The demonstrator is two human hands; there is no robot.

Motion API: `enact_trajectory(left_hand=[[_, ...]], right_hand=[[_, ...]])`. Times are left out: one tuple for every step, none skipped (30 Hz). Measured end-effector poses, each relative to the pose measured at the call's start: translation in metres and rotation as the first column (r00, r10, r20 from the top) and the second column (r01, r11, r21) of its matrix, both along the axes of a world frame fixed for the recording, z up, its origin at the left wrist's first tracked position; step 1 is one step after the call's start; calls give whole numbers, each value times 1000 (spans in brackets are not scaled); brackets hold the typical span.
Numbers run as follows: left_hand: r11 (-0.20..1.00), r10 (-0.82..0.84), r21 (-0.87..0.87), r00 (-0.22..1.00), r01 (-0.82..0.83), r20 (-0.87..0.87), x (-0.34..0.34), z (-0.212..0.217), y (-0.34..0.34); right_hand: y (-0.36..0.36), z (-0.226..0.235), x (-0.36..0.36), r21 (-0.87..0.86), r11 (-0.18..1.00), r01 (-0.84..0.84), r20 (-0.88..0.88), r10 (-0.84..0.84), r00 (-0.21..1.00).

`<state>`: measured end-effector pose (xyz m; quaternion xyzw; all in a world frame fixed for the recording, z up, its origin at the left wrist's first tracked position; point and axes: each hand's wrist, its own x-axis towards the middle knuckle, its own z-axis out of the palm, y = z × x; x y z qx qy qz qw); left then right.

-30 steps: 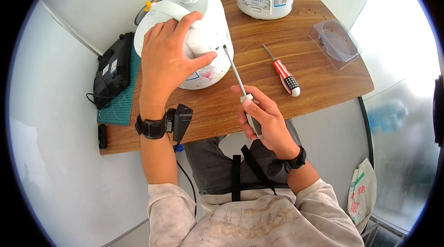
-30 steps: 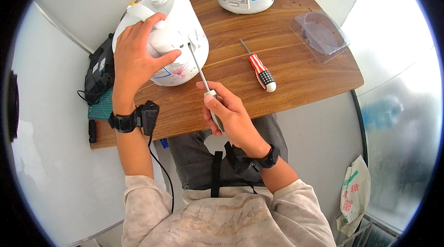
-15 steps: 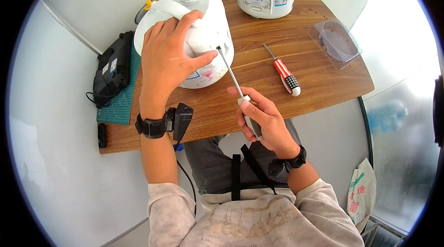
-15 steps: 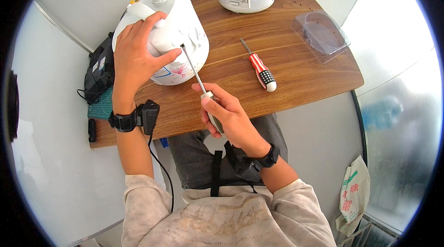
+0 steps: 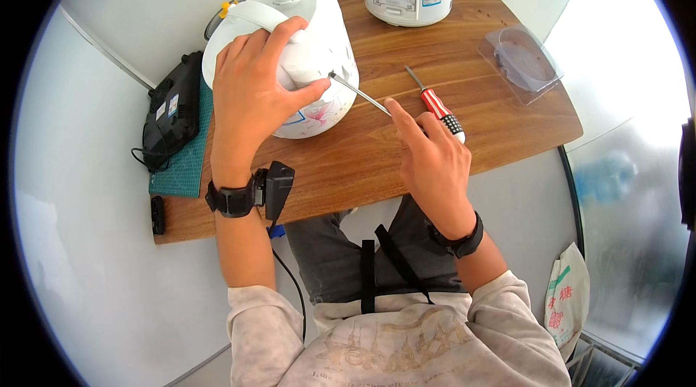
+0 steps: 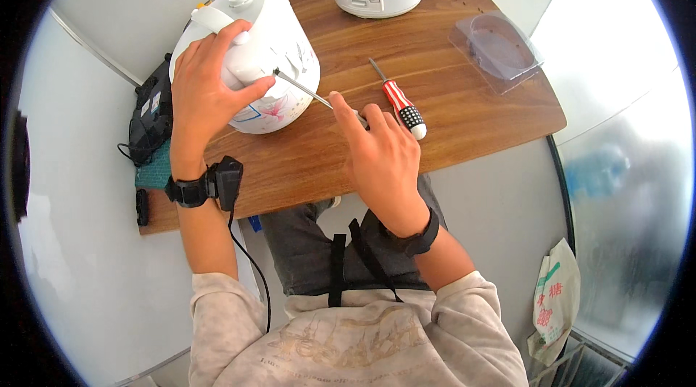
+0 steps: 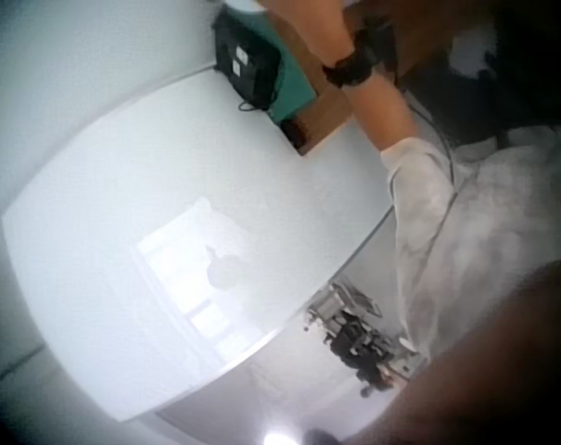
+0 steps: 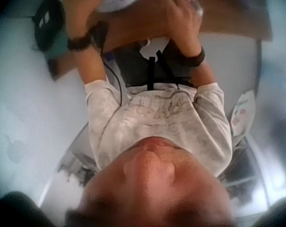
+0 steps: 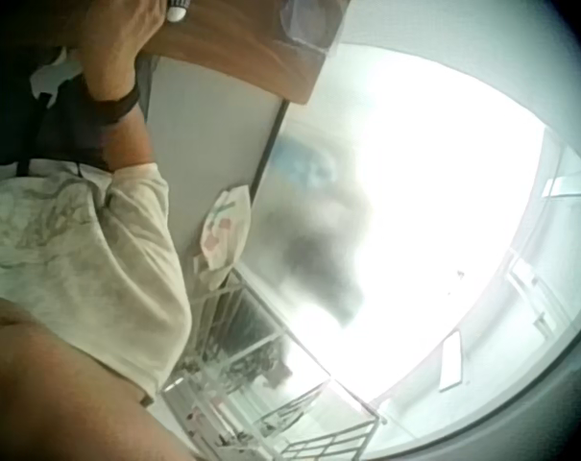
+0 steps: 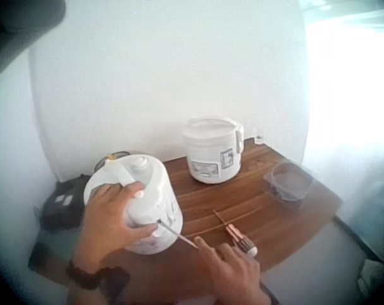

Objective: The person uses a screwdriver to remove screws from a white rice cooker, detaches the lid, and then removes screws from the lid's inner plate. The disassembled parts are placed on the table.

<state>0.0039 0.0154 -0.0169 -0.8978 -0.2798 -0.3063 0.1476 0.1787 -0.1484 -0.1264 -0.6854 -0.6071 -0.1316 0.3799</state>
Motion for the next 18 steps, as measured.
enact_trajectory(left_hand=[[1000,-1,-8,1000,1,4,0,0,0],[1000,-2,-16,1000,2,7,0,0,0],[1000,0,-19,1000,0,2,0,1,-1],[1000,3,-24,1000,-3,-3,1,2,-3],[1000,5,-28,1000,-5,-8,1,3,-4],[999,-1,-33,1000,0,-16,1,3,-4],[999,-7,-39,1000,6,-23,0,3,-3],[999,-14,-46,999,12,-31,0,2,-3],[999,-7,-51,999,5,-42,-1,3,-3],[998,0,-57,999,-2,-52,-2,4,-3],[998,5,-62,998,-9,-62,-4,4,-3],[997,8,-73,998,-13,-67,-5,5,-3],[996,10,-83,997,-16,-72,-5,5,-3],[996,12,-92,997,-20,-77,-6,5,-3],[993,12,-116,996,-23,-91,-6,6,-4],[990,12,-139,995,-26,-104,-6,8,-5],[986,11,-162,993,-30,-117,-6,10,-5],[985,3,-170,993,-24,-120,-7,11,-6]], right_hand=[[-1,1,-1,-27,997,-73,-130,69,989],[-3,3,-4,-45,988,-149,-259,133,957],[-4,4,-7,-50,973,-226,-386,190,903],[-5,2,-9,-21,962,-272,-469,230,853],[-4,-1,-11,11,949,-314,-546,269,793],[-5,-2,-13,43,935,-352,-617,302,726],[-6,-1,-15,43,928,-370,-651,307,694],[-7,2,-16,43,921,-387,-684,310,661],[-8,5,-18,46,913,-406,-713,314,627],[-9,4,-18,46,905,-422,-725,321,609],[-9,4,-19,46,898,-438,-737,327,592],[-8,4,-19,46,890,-454,-748,333,575],[-8,5,-19,32,889,-456,-757,319,570],[-9,7,-19,17,889,-459,-766,306,566],[-10,7,-18,1,889,-458,-774,291,562],[-9,5,-18,22,895,-446,-765,302,568],[-9,0,-19,43,899,-435,-756,314,574],[-8,-3,-20,65,903,-426,-748,326,578]])
